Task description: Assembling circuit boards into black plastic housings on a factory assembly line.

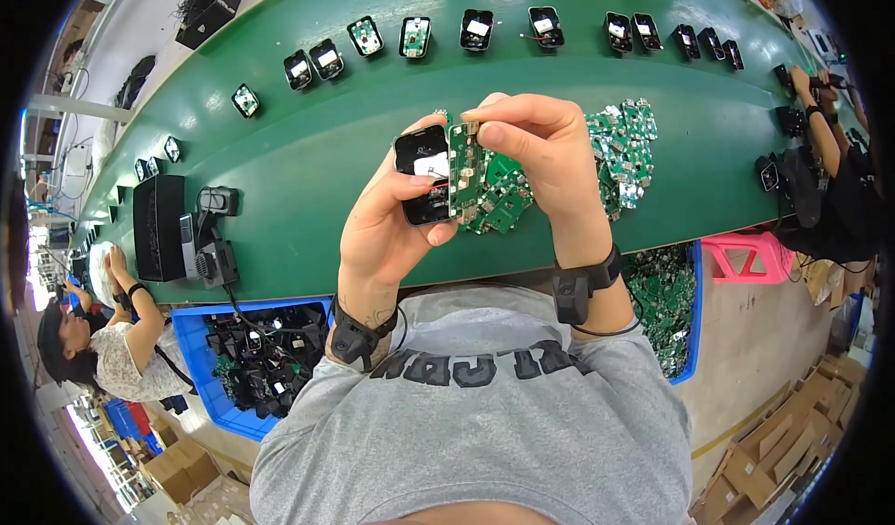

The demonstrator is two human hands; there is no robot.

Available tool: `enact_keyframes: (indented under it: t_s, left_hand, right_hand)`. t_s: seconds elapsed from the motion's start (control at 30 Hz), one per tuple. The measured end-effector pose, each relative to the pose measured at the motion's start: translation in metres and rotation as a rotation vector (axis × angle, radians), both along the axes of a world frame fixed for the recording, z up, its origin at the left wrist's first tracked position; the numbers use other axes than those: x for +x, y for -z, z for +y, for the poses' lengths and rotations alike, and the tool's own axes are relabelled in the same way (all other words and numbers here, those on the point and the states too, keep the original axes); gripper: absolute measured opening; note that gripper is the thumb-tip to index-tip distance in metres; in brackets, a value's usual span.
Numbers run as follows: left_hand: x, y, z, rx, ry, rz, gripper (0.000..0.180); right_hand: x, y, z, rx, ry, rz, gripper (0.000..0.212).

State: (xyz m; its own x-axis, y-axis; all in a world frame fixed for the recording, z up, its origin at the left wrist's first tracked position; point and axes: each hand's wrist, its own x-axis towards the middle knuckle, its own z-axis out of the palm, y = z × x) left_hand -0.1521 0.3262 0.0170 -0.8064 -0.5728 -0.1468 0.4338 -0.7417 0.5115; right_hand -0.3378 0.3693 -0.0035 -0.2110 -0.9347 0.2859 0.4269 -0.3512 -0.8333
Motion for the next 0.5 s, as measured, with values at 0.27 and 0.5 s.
enact_keyframes:
  t_s: [0.27,0.5]
  left_hand:
    - [-0.003,-0.005,0.006,-0.028,0.003,-0.027,0.051]
    - [-0.003,-0.012,0.009,-0.258,0.010,-0.154,0.048]
  right_hand:
    - [-0.001,-0.004,0.005,0.014,-0.040,0.043,0.016]
    - [0.002,-0.024,0.012,0.012,0.050,0.257,0.016]
